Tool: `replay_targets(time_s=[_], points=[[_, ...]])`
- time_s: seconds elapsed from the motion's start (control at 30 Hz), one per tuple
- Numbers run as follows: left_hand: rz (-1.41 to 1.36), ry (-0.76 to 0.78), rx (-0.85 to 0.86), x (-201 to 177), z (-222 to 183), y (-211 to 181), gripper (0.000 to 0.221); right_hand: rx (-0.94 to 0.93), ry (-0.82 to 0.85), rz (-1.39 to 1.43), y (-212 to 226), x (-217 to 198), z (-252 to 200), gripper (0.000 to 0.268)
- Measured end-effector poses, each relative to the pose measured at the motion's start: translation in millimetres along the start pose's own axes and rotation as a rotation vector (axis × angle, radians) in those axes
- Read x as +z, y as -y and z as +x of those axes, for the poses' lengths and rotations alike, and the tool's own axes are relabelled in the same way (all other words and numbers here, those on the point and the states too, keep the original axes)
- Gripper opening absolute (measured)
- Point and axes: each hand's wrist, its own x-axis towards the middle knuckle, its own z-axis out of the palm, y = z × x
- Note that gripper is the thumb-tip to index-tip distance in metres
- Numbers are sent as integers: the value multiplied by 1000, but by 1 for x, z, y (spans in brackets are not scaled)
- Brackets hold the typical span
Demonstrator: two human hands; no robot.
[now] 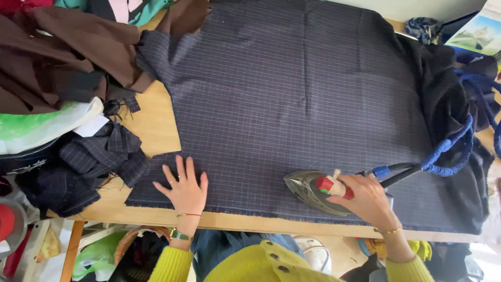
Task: Ironing a large piece of pinstriped fabric using an industrial steam iron on a workbench
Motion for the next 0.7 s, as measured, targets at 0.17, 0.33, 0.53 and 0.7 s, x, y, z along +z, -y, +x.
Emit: replay_targets(time_s=[0.17, 0.33, 0.53, 0.7], points=[[117, 113, -17, -27, 27, -48, 64, 36, 71, 70, -1, 27, -1, 53], [-111, 24, 254, 18, 66, -100, 68, -60, -150, 0, -12, 50, -7, 57], [-194, -161, 382, 75, 153, -78, 46, -64, -253, -40, -13, 55, -5, 64], [154, -21, -178, 119, 184, -26, 67, -69, -287, -54, -7, 53, -6, 63]])
